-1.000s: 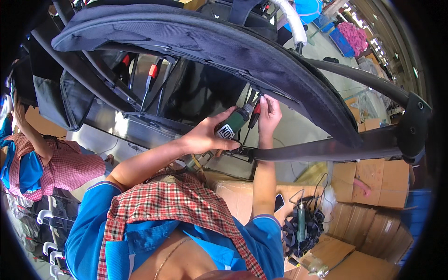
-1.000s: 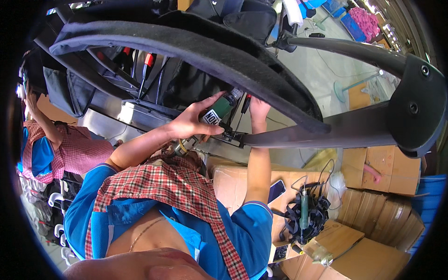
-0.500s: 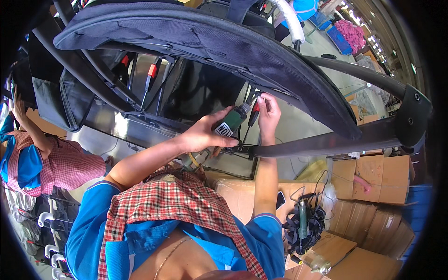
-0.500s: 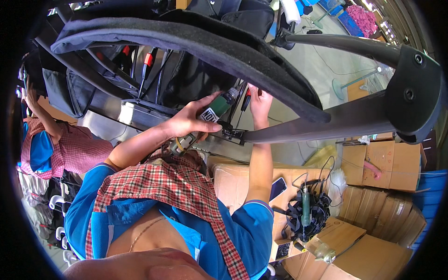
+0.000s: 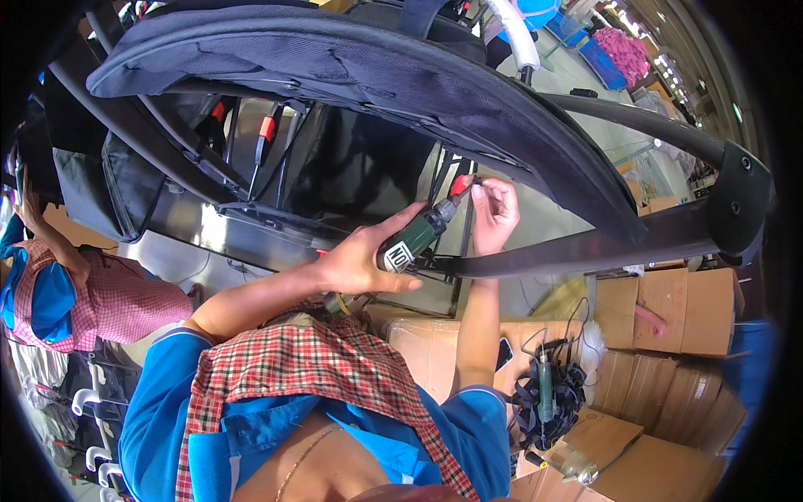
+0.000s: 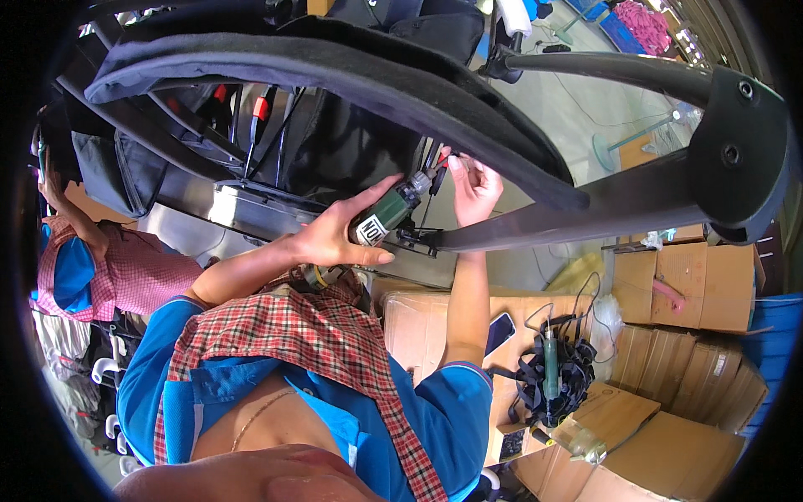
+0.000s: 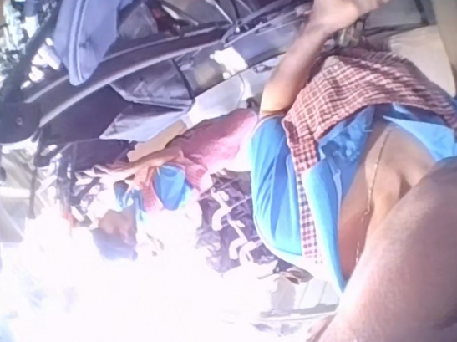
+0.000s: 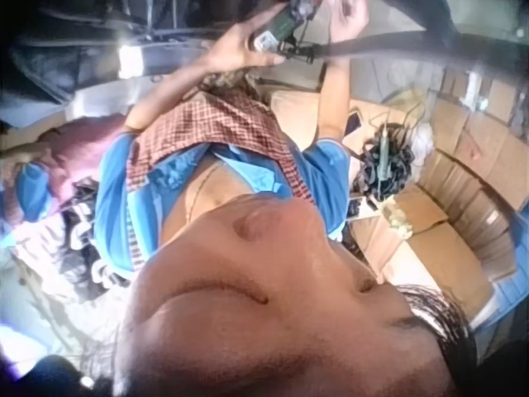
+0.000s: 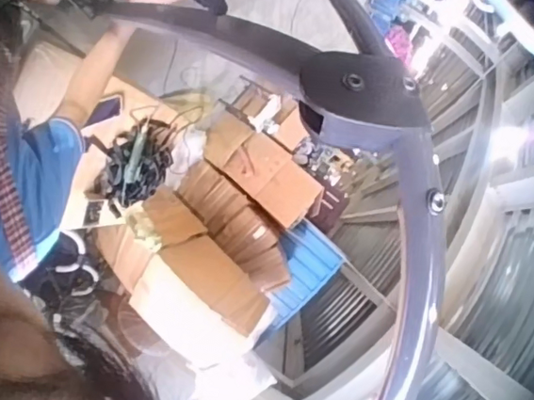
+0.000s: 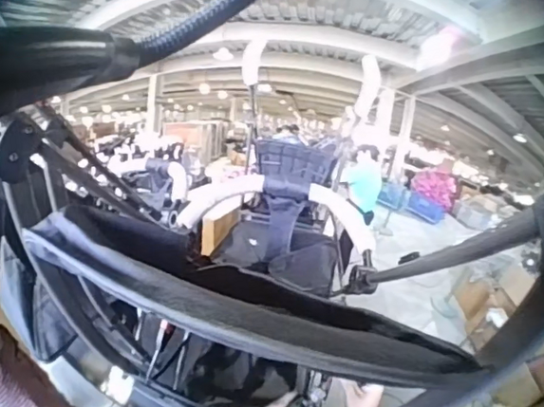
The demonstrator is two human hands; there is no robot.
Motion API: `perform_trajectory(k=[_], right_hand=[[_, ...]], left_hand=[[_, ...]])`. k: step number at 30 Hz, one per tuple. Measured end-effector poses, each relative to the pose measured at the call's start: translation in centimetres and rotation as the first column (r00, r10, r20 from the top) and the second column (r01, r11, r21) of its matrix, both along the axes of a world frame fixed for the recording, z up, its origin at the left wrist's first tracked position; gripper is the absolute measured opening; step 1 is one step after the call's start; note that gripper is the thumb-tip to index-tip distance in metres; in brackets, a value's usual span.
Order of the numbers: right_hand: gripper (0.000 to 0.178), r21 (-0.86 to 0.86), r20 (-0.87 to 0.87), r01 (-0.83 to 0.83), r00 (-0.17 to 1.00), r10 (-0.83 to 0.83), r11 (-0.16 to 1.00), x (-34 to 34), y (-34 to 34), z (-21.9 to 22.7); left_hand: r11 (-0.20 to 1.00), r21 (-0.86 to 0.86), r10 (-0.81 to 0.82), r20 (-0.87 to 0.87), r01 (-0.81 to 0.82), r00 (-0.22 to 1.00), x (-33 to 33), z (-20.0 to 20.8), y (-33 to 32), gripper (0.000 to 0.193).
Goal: The person uses a cordless drill to fasten plastic fasteners into a stroller frame, repeatedly picking fasteners from a table and securing them at multiple attachment points on the stroller's fabric and frame.
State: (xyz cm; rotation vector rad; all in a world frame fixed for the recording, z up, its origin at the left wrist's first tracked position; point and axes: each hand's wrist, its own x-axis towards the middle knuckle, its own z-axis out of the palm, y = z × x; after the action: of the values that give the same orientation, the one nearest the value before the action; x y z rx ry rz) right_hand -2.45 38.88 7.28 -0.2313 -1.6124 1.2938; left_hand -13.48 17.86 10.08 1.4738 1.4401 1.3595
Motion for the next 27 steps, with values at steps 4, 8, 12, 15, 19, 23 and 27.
perform_trajectory(k=[4,8,12,15,19,23,27], right_hand=[[0.013,0.005,0.002,-0.037,0.999,0.037,0.999,0.6,-0.3,1.0],[0.015,0.069,0.08,0.021,0.996,-0.027,0.997,1.4,-0.3,0.5],[0.015,0.096,0.031,-0.008,0.999,0.005,0.995,1.1,-1.2,0.9],[0.016,-0.002,-0.002,-0.007,1.0,0.007,1.0,1.2,-1.7,1.4],[0.018,0.196,0.145,0.146,0.974,-0.176,0.97,1.6,1.9,0.4],[0.025,0.458,0.267,0.158,0.914,-0.305,0.875,0.8,6.2,-1.9],[0.026,0.572,0.419,0.05,0.84,-0.344,0.819,-1.0,7.4,-1.5]], left_hand=[[0.998,-0.048,-0.047,0.047,0.049,0.998,0.1,0.3,-0.1,0.105],[0.998,-0.035,-0.056,0.095,0.059,0.994,0.1,0.0,-0.1,0.104],[0.995,-0.042,-0.08,0.171,0.089,0.982,0.0,0.1,-0.1,0.103],[0.995,-0.049,-0.077,0.148,0.085,0.986,-0.1,0.1,-0.4,0.103],[0.998,0.013,-0.069,0.106,0.068,0.992,-0.1,-0.1,-0.3,0.105],[0.996,0.003,-0.088,0.124,0.088,0.988,0.0,0.1,-0.3,0.105],[0.997,-0.032,-0.065,0.093,0.069,0.994,-0.1,0.2,-0.4,0.105]])
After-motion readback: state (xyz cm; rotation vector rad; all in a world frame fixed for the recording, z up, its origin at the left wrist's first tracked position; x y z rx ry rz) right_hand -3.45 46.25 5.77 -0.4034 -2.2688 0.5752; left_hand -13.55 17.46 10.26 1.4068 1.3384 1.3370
